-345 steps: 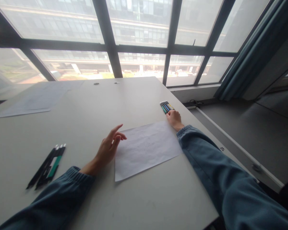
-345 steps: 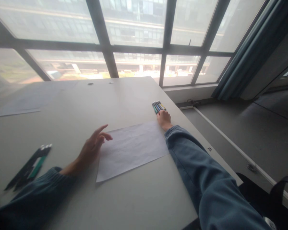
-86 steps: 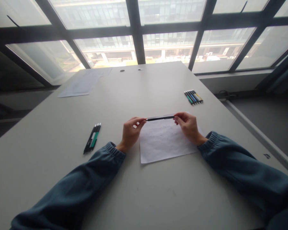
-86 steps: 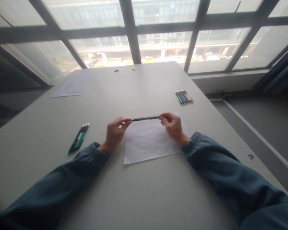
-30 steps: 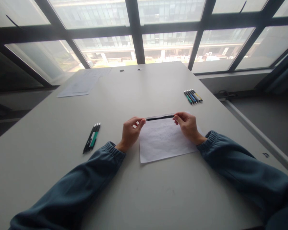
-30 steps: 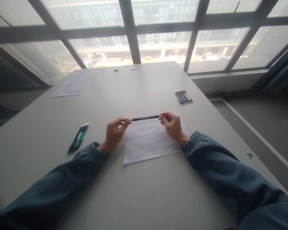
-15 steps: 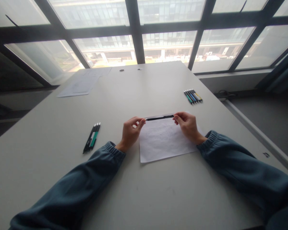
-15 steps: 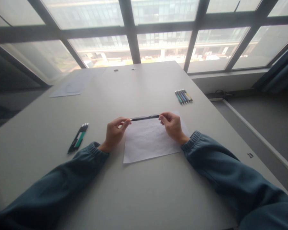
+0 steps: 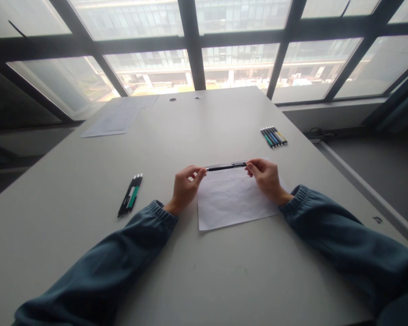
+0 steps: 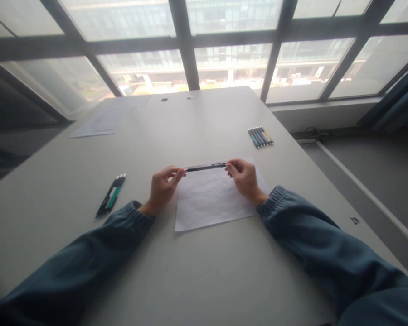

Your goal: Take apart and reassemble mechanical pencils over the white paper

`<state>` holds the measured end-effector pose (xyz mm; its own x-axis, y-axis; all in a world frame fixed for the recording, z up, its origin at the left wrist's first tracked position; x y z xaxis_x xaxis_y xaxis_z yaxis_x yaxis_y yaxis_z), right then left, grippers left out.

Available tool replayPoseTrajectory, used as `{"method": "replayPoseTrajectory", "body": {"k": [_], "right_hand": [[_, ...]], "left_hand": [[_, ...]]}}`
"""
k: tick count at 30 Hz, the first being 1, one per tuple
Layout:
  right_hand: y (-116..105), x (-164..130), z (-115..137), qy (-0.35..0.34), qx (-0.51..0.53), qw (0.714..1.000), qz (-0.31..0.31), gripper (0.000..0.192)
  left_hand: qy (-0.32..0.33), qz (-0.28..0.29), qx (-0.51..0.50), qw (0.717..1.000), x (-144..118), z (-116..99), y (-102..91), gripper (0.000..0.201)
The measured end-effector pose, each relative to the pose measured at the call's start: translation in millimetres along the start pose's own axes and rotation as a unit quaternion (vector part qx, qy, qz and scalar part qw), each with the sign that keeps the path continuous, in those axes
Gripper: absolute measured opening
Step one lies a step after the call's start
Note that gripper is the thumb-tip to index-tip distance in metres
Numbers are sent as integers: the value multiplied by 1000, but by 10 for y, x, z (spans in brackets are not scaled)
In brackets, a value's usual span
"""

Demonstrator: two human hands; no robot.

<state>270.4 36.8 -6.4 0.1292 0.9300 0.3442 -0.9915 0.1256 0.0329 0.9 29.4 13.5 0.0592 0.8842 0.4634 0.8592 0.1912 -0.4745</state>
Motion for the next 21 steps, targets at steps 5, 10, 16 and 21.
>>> {"method": "replayPoseTrajectory", "body": {"k": [5,10,16,21], "right_hand": [[-2,-2,0,-3,-2,1000,1,24],[-1,-3,0,2,-7,1000,1,29],[-1,1,-2,-4,-5,1000,6,25],[1,-3,5,-3,-6,1000,5,25]], "left_hand": [[1,1,1,1000,-1,-5,1,28],[-1,3,4,1000,1,0,3,30],[-3,3,3,1000,2,4,3,29],[-2,2,0,1000,3,0,3,28]]}}
Point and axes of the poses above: each hand's wrist, its own x-axis towards the middle knuckle, its own y-axis out of the palm, z = x × y, the point moved 3 cm from there along x, towards the middle knuckle, and after that the axes turned 4 degrees about x, right-handed, at the moved point
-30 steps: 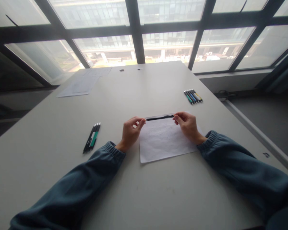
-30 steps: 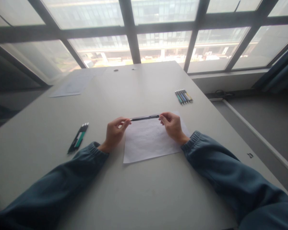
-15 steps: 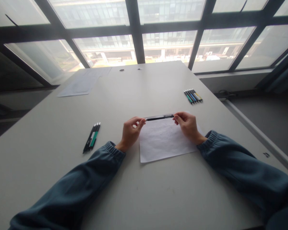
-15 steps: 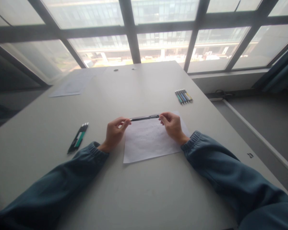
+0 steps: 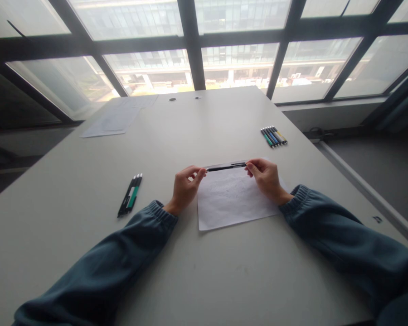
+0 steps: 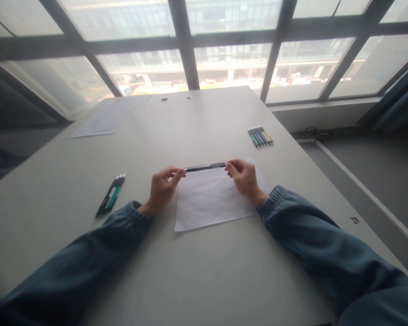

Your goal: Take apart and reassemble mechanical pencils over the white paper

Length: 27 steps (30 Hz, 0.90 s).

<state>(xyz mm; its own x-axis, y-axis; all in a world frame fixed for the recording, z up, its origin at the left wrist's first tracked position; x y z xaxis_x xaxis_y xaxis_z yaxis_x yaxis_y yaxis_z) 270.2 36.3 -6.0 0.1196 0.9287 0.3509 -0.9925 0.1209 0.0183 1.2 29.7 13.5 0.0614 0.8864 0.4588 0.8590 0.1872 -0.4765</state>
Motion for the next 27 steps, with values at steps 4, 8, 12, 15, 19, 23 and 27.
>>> {"method": "replayPoseTrajectory", "body": {"k": [4,8,12,15,19,23,27], "right_hand": [[2,-2,11,3,-8,1000,1,27],[0,-1,15,2,-8,1000,2,27],[-1,-1,16,2,-12,1000,4,27],[-1,-2,15,1,-14,1000,1,29],[-1,-4,16,2,-15,1000,-2,29],[-2,-3,23,0,-15,1000,-3,29],[-2,0,31,1,-20,1000,-5,31]], "left_hand": [[0,1,-3,1000,0,-4,0,28],[1,2,-1,1000,-3,-5,-2,29],[1,3,3,1000,-4,-4,-4,30],[2,2,3,1000,-2,-6,-3,30],[3,2,2,1000,-1,-9,-1,29],[2,3,2,1000,-2,-12,0,29],[2,4,4,1000,-3,-12,0,31]]}}
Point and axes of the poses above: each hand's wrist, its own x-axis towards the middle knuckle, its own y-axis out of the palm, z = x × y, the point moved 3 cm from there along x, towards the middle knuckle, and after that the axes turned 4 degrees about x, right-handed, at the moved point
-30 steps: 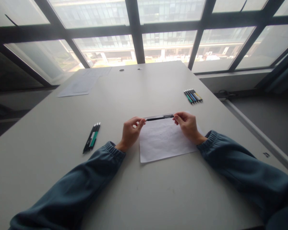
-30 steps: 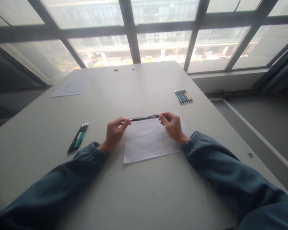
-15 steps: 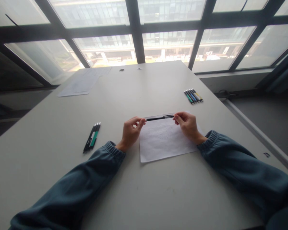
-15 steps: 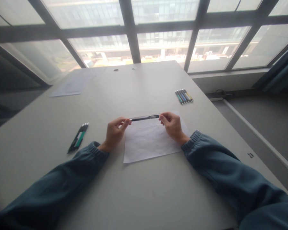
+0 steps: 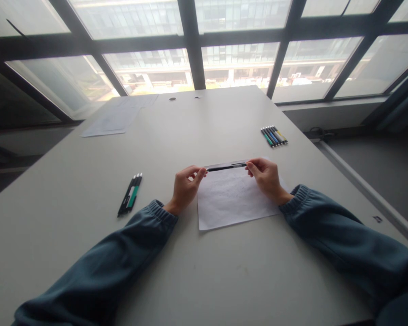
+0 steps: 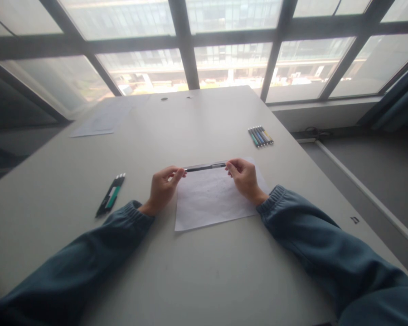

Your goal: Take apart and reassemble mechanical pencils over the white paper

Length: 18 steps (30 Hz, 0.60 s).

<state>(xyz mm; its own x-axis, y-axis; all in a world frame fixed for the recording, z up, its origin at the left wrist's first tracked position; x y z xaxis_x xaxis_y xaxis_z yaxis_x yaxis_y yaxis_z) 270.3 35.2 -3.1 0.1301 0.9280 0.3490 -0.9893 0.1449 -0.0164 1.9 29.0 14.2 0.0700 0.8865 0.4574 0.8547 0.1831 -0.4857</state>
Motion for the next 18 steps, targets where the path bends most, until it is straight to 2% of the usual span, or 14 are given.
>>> {"method": "replayPoseTrajectory", "body": {"k": [18], "right_hand": [[5,-8,24,-6,-2,1000,6,28]], "left_hand": [[1,1,-5,1000,2,-8,1,30]]}}
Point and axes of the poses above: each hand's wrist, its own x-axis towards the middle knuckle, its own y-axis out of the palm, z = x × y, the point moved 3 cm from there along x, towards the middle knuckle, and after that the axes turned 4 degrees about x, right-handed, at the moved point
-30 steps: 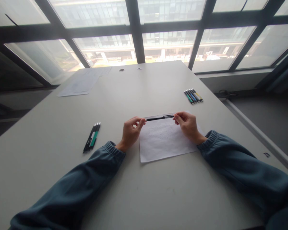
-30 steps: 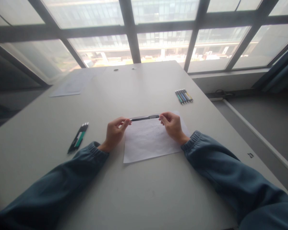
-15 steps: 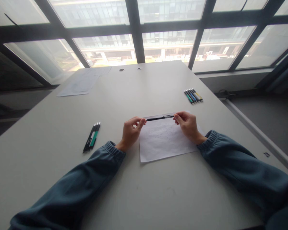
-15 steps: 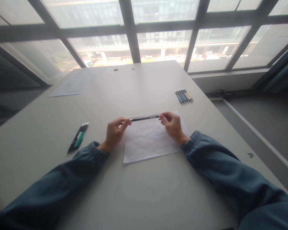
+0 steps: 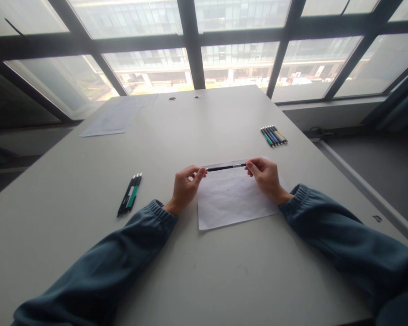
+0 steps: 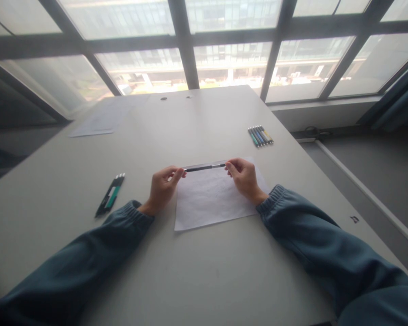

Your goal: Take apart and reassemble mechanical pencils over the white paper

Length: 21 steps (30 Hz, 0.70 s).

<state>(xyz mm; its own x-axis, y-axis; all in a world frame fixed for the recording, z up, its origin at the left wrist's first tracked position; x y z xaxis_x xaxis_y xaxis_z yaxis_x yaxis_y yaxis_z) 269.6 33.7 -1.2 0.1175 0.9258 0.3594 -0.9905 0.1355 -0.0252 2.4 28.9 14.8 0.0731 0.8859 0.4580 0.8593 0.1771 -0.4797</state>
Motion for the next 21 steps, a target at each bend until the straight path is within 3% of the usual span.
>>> {"method": "replayPoseTrajectory", "body": {"k": [21], "right_hand": [[0,3,-13,-9,4,1000,5,26]], "left_hand": [[-10,7,-7,1000,-3,-14,5,35]]}}
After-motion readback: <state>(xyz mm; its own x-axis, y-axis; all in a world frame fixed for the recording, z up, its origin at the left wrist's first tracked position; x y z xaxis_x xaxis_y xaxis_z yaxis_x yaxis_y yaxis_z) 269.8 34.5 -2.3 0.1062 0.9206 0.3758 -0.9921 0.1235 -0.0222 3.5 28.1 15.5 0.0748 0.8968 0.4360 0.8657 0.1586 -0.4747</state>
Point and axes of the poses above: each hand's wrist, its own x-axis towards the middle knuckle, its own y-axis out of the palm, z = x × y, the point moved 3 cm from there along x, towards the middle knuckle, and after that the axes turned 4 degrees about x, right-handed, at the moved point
